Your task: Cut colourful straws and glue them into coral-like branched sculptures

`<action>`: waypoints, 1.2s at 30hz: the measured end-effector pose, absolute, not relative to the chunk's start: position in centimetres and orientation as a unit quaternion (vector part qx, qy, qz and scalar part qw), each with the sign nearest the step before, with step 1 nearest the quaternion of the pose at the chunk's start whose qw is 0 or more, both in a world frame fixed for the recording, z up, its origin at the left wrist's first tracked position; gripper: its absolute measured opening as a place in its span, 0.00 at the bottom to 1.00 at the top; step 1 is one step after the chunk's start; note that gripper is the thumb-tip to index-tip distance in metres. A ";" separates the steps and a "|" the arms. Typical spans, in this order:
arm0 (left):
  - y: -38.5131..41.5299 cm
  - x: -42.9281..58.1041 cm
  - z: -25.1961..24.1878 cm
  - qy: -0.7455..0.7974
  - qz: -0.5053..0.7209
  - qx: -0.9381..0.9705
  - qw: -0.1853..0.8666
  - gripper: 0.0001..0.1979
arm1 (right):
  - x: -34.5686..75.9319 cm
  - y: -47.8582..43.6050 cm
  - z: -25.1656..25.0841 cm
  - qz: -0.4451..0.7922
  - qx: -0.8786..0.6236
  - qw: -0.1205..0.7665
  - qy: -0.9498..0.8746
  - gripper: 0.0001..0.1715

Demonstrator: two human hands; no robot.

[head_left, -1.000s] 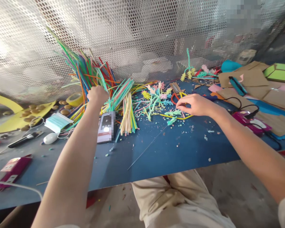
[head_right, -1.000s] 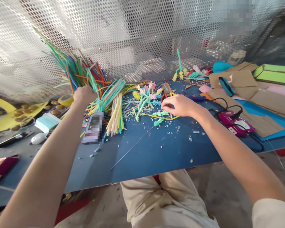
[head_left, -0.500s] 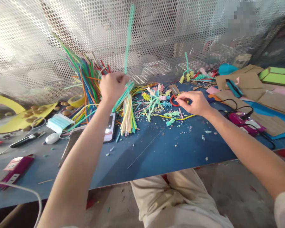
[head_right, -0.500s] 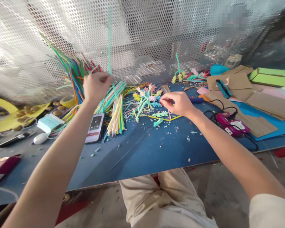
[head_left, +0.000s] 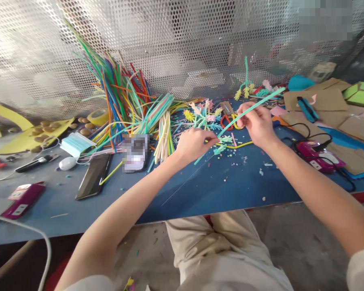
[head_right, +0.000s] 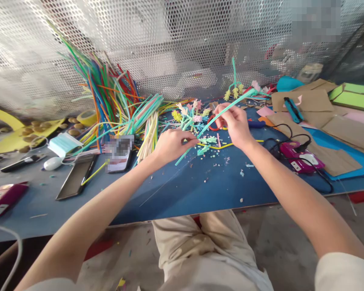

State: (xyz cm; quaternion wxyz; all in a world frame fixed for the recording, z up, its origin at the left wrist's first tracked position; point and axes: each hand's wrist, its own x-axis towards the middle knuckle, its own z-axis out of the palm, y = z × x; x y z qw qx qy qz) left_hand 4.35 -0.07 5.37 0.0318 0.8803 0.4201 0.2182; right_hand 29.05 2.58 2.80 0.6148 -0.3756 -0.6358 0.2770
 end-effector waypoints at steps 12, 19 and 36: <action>-0.3 -0.8 2.1 0.440 0.139 0.887 0.005 0.17 | 32.2 3.3 2.2 0.065 -0.391 0.348 -0.850 0.24; -0.2 -1.0 2.0 0.422 0.127 0.898 -0.011 0.15 | 31.8 2.9 2.3 -0.114 -0.418 0.290 -0.853 0.18; -0.8 -1.1 2.6 0.411 0.212 0.883 0.084 0.14 | 32.7 2.8 2.9 -0.020 -0.402 0.304 -0.864 0.17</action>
